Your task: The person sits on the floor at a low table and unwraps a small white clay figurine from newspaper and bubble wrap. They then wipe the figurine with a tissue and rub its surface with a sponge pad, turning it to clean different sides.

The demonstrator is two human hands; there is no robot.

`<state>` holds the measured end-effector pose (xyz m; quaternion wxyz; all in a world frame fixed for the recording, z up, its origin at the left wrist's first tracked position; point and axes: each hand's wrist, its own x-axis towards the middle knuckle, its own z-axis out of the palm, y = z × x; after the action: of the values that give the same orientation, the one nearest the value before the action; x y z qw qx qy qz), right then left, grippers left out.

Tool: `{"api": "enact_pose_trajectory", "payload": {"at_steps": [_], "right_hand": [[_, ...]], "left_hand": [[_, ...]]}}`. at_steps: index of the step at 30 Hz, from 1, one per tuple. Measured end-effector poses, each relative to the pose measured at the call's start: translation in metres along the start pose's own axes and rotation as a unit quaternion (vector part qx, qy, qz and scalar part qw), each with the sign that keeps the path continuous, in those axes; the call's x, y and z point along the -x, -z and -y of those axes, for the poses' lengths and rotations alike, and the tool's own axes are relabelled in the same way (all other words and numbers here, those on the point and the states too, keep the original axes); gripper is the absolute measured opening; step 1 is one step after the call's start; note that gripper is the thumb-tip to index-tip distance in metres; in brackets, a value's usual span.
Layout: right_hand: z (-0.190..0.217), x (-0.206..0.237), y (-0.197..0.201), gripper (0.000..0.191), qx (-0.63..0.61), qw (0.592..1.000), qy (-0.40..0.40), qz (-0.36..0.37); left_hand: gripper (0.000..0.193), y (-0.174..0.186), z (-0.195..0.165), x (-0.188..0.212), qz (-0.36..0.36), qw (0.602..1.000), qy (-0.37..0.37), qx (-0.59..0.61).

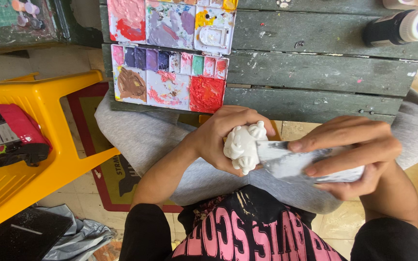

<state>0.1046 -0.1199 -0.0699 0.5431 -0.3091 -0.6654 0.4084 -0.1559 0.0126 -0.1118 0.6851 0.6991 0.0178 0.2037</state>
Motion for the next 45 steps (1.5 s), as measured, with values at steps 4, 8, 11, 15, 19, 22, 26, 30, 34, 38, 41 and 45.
{"api": "enact_pose_trajectory", "payload": {"at_steps": [4, 8, 11, 15, 19, 22, 26, 30, 34, 38, 41, 45], "right_hand": [[0.012, -0.005, 0.008, 0.022, 0.002, 0.999, -0.021, -0.041], [0.003, -0.006, -0.003, 0.021, -0.001, 1.000, 0.018, 0.011], [-0.001, -0.007, 0.002, 0.020, 0.033, 0.999, 0.019, 0.021], [0.005, -0.007, 0.011, 0.024, 0.054, 0.998, 0.016, -0.019], [0.003, -0.006, -0.002, 0.023, 0.074, 0.997, 0.021, 0.016], [0.008, -0.008, 0.002, 0.023, 0.119, 0.993, -0.005, 0.015], [0.014, -0.012, 0.008, 0.024, 0.153, 0.988, 0.011, -0.027], [0.010, -0.010, -0.004, 0.019, 0.134, 0.990, 0.024, 0.032], [0.015, -0.003, 0.003, 0.021, 0.195, 0.979, -0.012, 0.050], [0.013, -0.006, 0.010, 0.024, 0.177, 0.984, 0.028, -0.017], [0.010, -0.008, 0.000, 0.021, 0.157, 0.986, 0.056, -0.012], [0.009, -0.005, -0.010, 0.022, 0.224, 0.973, 0.020, 0.055]], "left_hand": [[0.067, -0.002, -0.003, 0.000, -0.010, 1.000, 0.009, 0.023], [0.063, -0.004, -0.005, 0.000, -0.002, 0.997, 0.040, 0.064], [0.061, -0.002, -0.006, 0.000, -0.013, 0.998, 0.041, 0.044], [0.061, 0.000, -0.006, 0.001, -0.016, 0.994, 0.067, 0.085], [0.061, -0.002, -0.007, 0.002, 0.007, 0.989, 0.094, 0.115], [0.063, 0.000, -0.006, 0.002, 0.004, 0.988, 0.110, 0.108], [0.061, 0.005, -0.007, 0.003, 0.011, 0.989, 0.104, 0.109], [0.065, 0.001, -0.005, 0.004, 0.015, 0.988, 0.097, 0.121], [0.070, 0.002, -0.004, 0.004, -0.003, 0.988, 0.080, 0.135], [0.073, 0.010, -0.004, 0.003, -0.012, 0.994, 0.028, 0.103], [0.074, 0.008, -0.003, 0.000, -0.009, 0.997, 0.004, 0.070], [0.074, -0.002, 0.002, 0.000, -0.037, 0.987, -0.002, 0.155]]}}
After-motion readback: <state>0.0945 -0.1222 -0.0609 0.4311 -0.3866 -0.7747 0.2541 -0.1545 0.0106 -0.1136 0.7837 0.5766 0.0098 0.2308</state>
